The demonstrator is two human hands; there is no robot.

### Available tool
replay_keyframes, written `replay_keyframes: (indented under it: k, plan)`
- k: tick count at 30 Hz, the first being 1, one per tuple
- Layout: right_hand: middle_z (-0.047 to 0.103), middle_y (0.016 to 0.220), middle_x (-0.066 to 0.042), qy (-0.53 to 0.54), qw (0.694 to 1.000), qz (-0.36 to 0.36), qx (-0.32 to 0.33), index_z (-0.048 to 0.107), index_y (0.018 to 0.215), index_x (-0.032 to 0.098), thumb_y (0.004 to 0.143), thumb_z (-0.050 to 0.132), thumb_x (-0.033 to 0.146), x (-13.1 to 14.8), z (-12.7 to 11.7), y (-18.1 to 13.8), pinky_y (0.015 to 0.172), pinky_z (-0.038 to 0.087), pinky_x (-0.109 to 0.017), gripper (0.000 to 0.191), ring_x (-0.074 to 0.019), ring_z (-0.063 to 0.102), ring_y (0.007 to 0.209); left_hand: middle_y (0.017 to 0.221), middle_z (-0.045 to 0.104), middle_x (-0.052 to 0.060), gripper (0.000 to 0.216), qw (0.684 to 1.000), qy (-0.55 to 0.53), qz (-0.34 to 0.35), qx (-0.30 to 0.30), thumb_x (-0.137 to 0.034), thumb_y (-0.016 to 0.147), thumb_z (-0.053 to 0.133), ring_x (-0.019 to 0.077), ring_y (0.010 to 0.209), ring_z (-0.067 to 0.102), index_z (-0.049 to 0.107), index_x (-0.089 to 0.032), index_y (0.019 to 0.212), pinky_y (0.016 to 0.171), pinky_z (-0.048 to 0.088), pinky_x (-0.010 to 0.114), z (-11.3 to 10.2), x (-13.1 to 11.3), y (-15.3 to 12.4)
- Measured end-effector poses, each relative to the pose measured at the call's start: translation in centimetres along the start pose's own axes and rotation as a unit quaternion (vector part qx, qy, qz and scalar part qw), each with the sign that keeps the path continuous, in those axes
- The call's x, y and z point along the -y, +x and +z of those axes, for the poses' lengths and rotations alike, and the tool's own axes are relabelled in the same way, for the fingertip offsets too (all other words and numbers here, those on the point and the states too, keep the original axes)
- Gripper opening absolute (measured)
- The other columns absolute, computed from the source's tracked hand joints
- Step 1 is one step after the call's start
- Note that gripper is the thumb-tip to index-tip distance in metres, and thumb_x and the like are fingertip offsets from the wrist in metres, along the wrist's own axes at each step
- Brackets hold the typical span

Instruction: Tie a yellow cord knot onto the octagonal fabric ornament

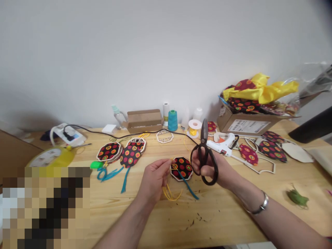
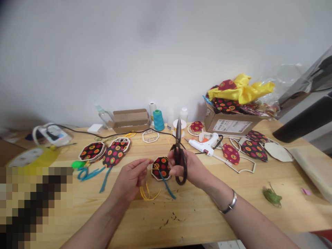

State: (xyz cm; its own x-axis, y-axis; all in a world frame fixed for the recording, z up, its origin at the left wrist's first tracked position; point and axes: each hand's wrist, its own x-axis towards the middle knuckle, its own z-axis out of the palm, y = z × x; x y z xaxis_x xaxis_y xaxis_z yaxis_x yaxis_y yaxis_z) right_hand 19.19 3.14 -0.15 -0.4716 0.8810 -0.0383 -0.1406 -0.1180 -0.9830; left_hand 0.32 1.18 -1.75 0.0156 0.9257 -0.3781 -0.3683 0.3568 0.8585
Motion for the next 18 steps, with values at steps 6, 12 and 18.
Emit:
replay_keyframes:
  k: [6,12,18]
  plan:
    - [0.045,0.071,-0.003,0.001,0.991,0.017,0.13,0.054,0.089,0.013,0.055,0.044,0.079,-0.4,0.1,-1.8,0.058,0.036,-0.027,0.075,-0.0123,0.04,0.06,0.042,0.029,-0.01,0.025,1.0,-0.006,0.014,-0.021,-0.032,0.064,0.069,0.0009,0.037,0.018,0.066,-0.011,0.076,0.036,0.011,0.015,-0.2,0.0,0.2]
    - [0.044,0.063,-0.001,-0.01,0.977,0.117,0.177,0.056,0.079,0.011,0.067,0.026,0.078,-0.5,0.4,-2.3,0.045,0.031,-0.022,0.074,-0.009,0.04,0.048,0.043,0.031,-0.01,0.023,0.998,-0.033,0.035,-0.034,-0.031,0.065,0.069,0.0001,0.037,0.018,0.066,-0.012,0.077,0.036,0.012,0.014,-0.5,0.0,0.5]
    - [0.043,0.058,0.0,-0.001,0.969,0.179,0.168,0.055,0.074,0.011,0.064,0.025,0.081,-1.0,0.8,-1.7,0.042,0.032,-0.021,0.077,-0.0081,0.042,0.045,0.044,0.03,-0.01,0.022,0.998,-0.032,0.04,-0.02,-0.031,0.066,0.068,0.0001,0.037,0.018,0.066,-0.011,0.078,0.037,0.012,0.014,-0.4,0.1,0.5]
